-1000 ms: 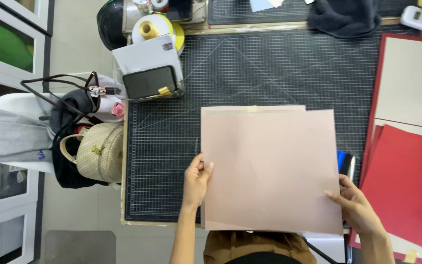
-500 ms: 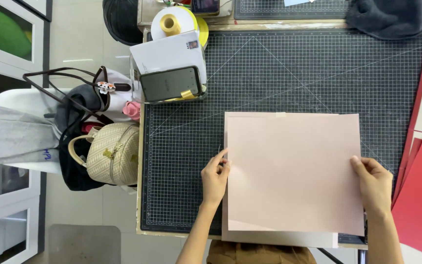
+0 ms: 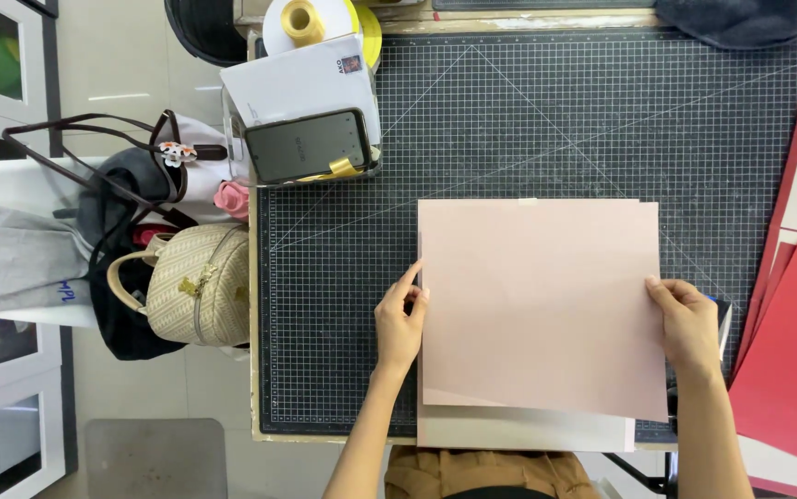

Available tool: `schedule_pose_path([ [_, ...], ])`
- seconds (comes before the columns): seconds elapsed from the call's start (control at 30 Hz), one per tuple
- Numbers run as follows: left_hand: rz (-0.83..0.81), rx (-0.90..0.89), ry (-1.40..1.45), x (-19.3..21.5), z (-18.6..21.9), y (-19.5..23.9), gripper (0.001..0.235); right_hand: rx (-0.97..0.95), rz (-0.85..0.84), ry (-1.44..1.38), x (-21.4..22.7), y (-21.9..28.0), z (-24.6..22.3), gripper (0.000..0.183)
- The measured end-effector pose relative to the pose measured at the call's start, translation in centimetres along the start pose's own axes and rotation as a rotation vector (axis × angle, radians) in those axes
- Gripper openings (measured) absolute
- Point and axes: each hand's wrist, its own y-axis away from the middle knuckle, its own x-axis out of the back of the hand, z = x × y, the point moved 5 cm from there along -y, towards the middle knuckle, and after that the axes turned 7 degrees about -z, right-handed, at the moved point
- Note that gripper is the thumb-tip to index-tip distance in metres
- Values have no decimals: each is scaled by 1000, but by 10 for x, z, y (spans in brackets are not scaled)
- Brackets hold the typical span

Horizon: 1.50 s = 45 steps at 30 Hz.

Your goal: Applying adhesive to a board with a roller and smoothing a sheet of paper onto it using a scraper tool

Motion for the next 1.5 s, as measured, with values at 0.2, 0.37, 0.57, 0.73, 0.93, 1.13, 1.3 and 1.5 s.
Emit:
schedule_pose_path([
  [0.2,-40,-22,-108,-14,-18,-1,48,-24,47,33,-3,5,-9,19],
  [0.37,-51,24,-103,-18,-25,-7,48,-78,27,-1,-12,17,-25,19],
  [0.57,-55,23,-161,-22,-33,-12,50,-47,-1,-29,-12,3,-12,18],
  [0.73,-44,2,-197,-22,-35,-13,49,-69,1,44,-13,6,-20,23],
  [0.93,-58,24,-209,-23,-38,-15,49,-73,4,67,-14,3,-18,24],
  [1.13,-53,7,-210,-23,-39,-15,49,-101,16,77,-16,7,-25,25],
  [1.3,-70,38,-207,-23,-41,-17,50,-110,5,80,-17,10,-30,24],
  [1.5,-68,36,-212,-23,-42,-17,48,-106,17,109,-16,7,-26,24],
])
